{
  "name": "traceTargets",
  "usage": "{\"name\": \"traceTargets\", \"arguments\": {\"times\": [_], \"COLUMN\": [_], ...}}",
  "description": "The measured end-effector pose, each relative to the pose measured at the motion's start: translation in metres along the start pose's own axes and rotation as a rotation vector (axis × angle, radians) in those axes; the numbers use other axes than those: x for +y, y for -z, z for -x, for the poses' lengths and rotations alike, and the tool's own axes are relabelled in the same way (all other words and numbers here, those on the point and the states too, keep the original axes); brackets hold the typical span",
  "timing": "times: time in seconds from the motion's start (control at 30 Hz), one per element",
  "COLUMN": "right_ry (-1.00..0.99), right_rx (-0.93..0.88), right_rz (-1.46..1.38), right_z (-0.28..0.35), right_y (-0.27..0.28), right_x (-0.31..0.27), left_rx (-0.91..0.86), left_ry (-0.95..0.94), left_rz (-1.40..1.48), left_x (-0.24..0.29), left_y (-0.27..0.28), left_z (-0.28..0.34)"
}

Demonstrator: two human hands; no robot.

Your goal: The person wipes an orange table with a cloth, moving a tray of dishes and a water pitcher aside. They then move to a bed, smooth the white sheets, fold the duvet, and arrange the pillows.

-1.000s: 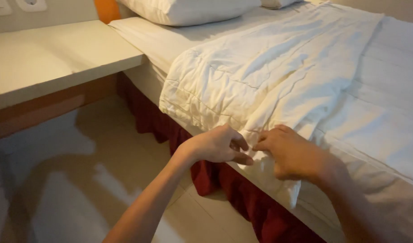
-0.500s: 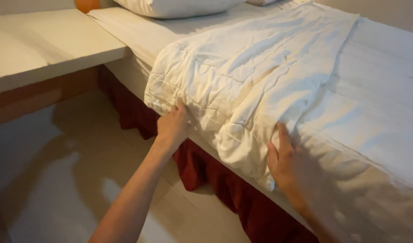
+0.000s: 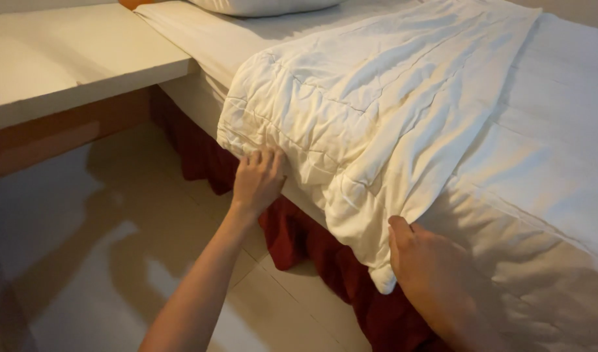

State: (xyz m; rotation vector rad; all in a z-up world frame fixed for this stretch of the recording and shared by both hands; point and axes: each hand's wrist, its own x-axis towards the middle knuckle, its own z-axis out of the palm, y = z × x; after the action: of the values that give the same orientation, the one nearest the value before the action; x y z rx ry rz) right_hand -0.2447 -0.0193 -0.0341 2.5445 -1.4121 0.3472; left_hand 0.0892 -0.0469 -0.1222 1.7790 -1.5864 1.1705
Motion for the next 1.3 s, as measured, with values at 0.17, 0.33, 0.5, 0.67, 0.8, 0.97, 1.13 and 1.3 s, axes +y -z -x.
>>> {"name": "traceTargets", "arguments": {"times": [0.17,0.33,0.5,0.67,0.8,0.97,1.13,1.3], "right_ry": [0.199,0.451,0.499,0.457,0.352,0.352,0.408,0.507], "right_rx": [0.161,0.285,0.197,0.396,0.599,0.551,0.338,0.275], "right_rz": [0.062,0.012,0.274,0.450,0.440,0.430,0.267,0.301], "right_z": [-0.014,-0.040,-0.056,-0.078,-0.096,-0.096,-0.065,-0.051], "right_y": [0.010,-0.022,-0.040,-0.091,-0.129,-0.137,-0.155,-0.148], "right_x": [-0.022,-0.061,-0.103,-0.100,-0.075,-0.062,-0.075,-0.070], "left_rx": [0.028,0.118,0.008,-0.050,-0.071,-0.071,-0.101,-0.192], "left_ry": [-0.107,-0.121,0.067,0.073,0.052,0.064,0.032,-0.083], "left_rz": [-0.080,-0.030,-0.125,-0.034,0.132,0.124,0.117,0.171], "left_x": [-0.003,-0.034,-0.079,-0.067,-0.053,-0.056,-0.061,-0.051], "left_y": [-0.022,-0.025,-0.014,-0.021,-0.020,-0.017,-0.025,-0.033], "left_z": [0.005,0.019,0.035,0.036,0.036,0.042,0.048,0.057]}}
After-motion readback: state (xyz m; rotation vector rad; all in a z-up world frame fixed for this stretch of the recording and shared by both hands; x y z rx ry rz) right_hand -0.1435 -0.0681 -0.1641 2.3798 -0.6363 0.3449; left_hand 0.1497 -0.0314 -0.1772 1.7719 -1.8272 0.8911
